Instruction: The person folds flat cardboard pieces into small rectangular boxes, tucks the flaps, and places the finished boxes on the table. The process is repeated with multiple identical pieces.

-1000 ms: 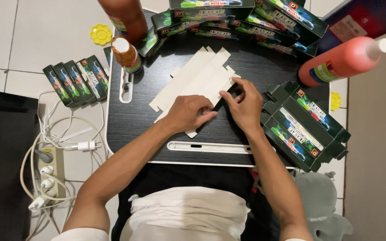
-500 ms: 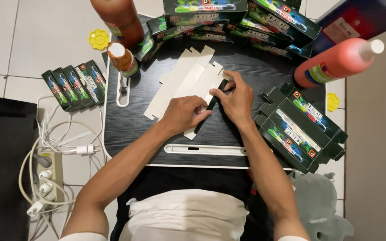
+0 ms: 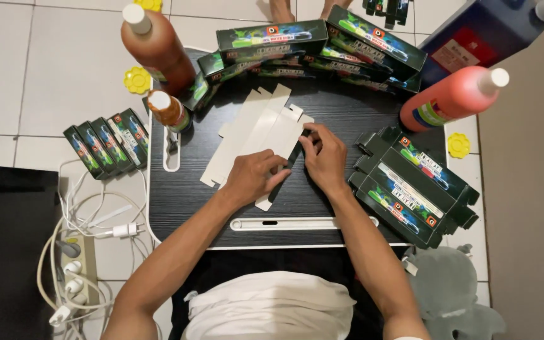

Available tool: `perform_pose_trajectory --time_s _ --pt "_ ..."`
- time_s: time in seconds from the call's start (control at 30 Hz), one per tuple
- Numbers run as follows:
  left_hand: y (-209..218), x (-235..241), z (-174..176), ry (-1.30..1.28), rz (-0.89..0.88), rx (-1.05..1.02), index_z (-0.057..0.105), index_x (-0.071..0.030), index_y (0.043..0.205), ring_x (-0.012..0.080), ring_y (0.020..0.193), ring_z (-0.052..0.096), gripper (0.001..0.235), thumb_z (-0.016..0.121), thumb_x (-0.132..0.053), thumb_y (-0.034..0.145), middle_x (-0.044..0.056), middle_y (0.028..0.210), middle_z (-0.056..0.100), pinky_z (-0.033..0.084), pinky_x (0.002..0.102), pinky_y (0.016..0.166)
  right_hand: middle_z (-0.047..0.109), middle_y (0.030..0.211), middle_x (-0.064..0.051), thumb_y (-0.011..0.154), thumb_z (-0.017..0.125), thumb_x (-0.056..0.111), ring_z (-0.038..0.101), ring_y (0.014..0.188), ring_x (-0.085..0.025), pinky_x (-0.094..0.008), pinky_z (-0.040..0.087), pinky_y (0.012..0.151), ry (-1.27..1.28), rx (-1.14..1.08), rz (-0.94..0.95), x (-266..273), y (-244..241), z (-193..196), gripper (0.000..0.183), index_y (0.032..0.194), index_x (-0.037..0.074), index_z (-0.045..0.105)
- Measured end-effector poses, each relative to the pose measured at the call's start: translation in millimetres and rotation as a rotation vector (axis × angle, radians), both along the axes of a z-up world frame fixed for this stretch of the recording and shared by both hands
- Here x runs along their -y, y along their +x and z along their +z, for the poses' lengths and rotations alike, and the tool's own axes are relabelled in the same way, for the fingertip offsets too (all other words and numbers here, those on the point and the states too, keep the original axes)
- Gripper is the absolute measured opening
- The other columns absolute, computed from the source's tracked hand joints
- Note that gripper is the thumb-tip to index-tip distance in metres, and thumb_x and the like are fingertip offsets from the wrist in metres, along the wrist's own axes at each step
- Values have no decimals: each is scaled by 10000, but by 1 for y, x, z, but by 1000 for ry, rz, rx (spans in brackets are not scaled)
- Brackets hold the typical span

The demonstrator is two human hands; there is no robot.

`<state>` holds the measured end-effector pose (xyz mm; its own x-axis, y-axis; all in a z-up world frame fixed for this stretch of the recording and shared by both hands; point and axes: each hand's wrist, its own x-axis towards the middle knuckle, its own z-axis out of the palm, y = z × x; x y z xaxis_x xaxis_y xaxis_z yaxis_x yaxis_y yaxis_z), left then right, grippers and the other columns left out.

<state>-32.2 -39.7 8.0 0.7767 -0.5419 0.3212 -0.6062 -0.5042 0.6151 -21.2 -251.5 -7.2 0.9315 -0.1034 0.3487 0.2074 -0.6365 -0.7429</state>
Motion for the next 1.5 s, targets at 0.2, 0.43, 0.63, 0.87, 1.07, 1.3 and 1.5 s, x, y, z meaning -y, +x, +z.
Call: perform_pose_trajectory --time_s 0.2,0.43,0.63,0.87,1.07,1.3,1.5 --pt "1 1 5 1 -4 -24 739 -161 1018 226 690 704 140 736 -268 928 10 710 613 572 342 598 702 755 -67 902 810 125 632 521 -218 -325 527 509 32 2 -3 -1 -1 1 251 1141 133 734" --pt "2 0 1 -1 7 -16 739 -172 1009 223 686 704 151 720 -304 937 -3 709 614 572 342 595 696 748 -80 868 840 111 611 511 -196 -299 497 479 69 3 -7 -2 1 1 271 1122 92 747" --pt "-1 0 4 -11 18 -3 736 -158 981 234 676 704 149 723 -300 936 4 704 617 574 352 588 689 742 -81 818 901 160 598 505 -192 -288 489 472 75 0 0 -4 0 2 349 1120 86 744" --pt "-5 4 -3 129 4 148 702 -174 878 233 710 674 195 638 -329 976 10 716 568 556 347 560 680 737 -92 769 915 175 639 580 -288 -400 513 574 -69 19 -57 -9 0 4 533 1223 74 656" --pt "-5 8 0 239 11 287 685 -188 837 217 777 634 221 621 -350 975 7 735 578 555 335 584 580 791 -49 630 1012 404 660 750 -303 -423 537 731 -219 3 -100 7 8 10 587 992 69 693" --pt "5 4 2 296 -76 158 699 -174 853 253 805 627 248 613 -376 969 32 753 608 561 385 624 609 572 -44 630 1021 323 664 597 -304 -402 518 620 -127 -212 -134 14 31 8 465 837 99 670" --pt "31 18 21 239 -59 -153 732 -112 769 319 746 633 325 662 -373 949 105 686 630 550 486 636 617 577 1 626 1020 288 653 593 -233 -339 512 602 -83 -240 -216 7 24 11 411 837 145 697"
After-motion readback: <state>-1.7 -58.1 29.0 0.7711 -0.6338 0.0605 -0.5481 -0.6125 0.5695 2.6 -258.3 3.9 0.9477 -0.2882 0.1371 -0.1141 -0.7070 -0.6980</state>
